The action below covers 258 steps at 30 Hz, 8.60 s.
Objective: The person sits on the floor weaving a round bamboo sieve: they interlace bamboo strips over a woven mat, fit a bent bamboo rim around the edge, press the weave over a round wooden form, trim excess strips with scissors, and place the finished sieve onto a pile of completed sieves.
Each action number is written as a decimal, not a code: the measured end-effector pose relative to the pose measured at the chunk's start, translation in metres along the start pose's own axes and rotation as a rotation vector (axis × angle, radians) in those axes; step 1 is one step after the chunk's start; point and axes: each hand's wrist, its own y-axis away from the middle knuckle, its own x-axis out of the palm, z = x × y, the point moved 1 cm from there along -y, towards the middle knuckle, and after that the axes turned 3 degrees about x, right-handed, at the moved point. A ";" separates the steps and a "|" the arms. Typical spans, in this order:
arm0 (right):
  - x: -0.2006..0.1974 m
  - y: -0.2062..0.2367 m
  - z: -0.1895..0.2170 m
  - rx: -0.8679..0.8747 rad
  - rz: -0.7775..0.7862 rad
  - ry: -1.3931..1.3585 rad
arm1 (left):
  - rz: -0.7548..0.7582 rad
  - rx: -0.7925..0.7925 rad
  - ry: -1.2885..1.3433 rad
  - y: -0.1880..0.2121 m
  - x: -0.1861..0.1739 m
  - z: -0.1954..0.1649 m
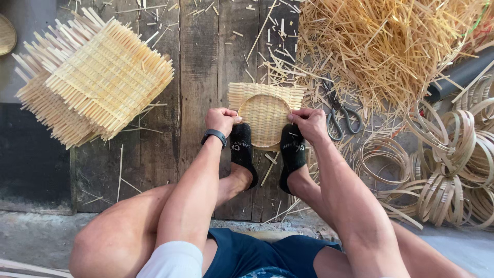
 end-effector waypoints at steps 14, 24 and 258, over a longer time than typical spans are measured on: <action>0.077 0.057 0.051 -0.783 0.255 1.118 | 0.085 1.107 -0.357 -0.041 0.043 -0.049; 0.101 0.048 0.016 -0.889 0.006 1.185 | 0.171 0.757 -0.154 -0.056 0.067 -0.031; -0.089 -0.064 -0.071 0.025 0.034 0.831 | 0.554 0.645 -0.219 0.009 0.086 -0.010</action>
